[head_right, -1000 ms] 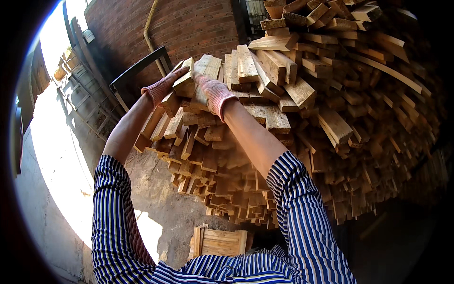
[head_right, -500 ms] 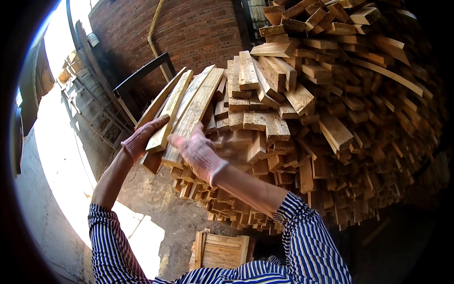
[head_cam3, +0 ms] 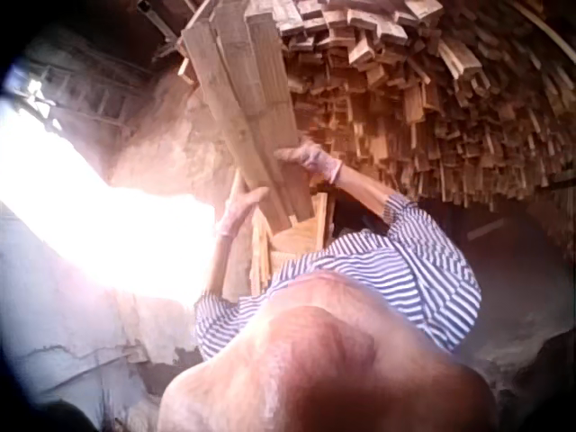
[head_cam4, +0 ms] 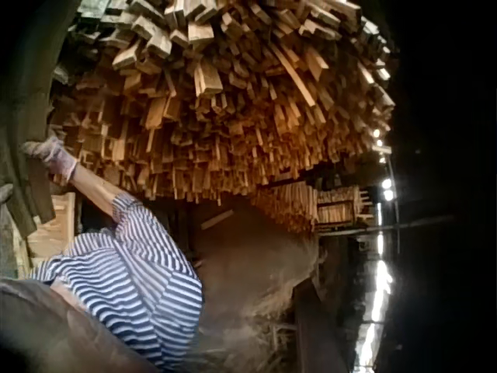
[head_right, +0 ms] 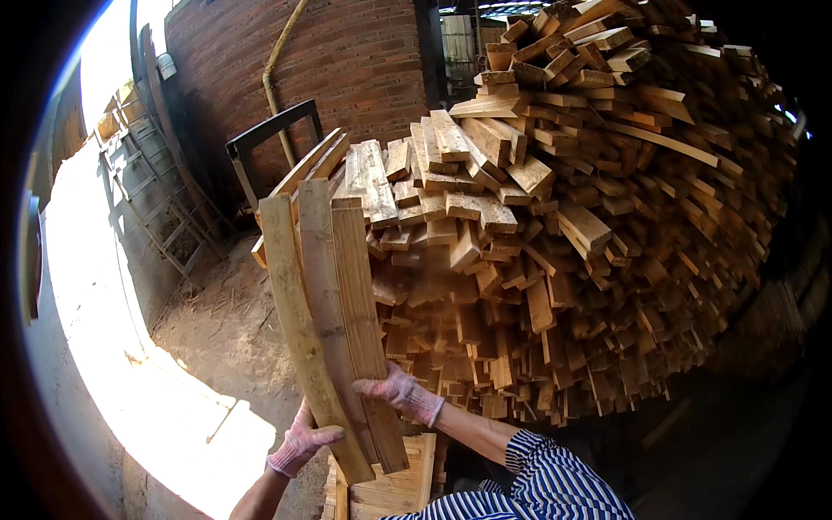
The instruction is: The person sits on the ground and repeatedly picks up small wooden planks from a pile, arranging them into a neat stack. They handle the wood by hand, wearing pink gloves, and transfer the planks from a disorganized pile to a structured stack.
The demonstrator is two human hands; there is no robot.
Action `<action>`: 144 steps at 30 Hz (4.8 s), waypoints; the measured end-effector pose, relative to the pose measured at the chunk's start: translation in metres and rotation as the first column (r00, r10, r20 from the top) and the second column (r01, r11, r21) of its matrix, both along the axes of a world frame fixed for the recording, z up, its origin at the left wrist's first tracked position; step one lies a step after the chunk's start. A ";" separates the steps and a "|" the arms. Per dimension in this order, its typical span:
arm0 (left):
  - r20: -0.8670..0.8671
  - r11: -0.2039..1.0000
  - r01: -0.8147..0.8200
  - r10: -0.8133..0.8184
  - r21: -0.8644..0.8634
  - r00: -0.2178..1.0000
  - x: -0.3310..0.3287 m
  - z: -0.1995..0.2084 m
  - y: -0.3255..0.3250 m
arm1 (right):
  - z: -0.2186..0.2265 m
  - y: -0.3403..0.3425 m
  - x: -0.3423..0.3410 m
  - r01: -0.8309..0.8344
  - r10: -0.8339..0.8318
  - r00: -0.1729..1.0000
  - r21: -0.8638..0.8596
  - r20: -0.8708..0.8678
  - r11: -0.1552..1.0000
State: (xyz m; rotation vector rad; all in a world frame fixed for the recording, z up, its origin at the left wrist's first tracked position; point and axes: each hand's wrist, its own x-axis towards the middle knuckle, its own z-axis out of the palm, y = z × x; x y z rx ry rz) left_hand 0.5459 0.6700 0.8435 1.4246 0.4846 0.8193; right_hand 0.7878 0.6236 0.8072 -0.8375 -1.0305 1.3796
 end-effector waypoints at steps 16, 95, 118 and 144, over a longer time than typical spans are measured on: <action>-0.188 0.790 -0.596 0.569 -0.142 0.800 -0.207 -0.181 -0.185 | -0.179 -0.078 -0.205 -0.491 0.482 0.786 -0.083 0.388 0.867; -0.010 0.856 -0.503 0.506 -0.114 0.863 0.038 0.138 0.333 | 0.185 0.146 0.024 -0.096 -0.594 0.027 0.593 0.804 0.799; -0.429 0.973 -0.057 -0.046 -0.224 0.902 0.161 0.232 0.306 | 0.190 0.258 0.063 -0.155 -0.788 -0.156 0.773 0.595 0.615; 0.321 0.771 0.190 0.020 -0.608 0.947 -0.005 0.099 0.144 | 0.183 0.105 0.031 0.167 -0.863 0.130 0.847 0.489 0.505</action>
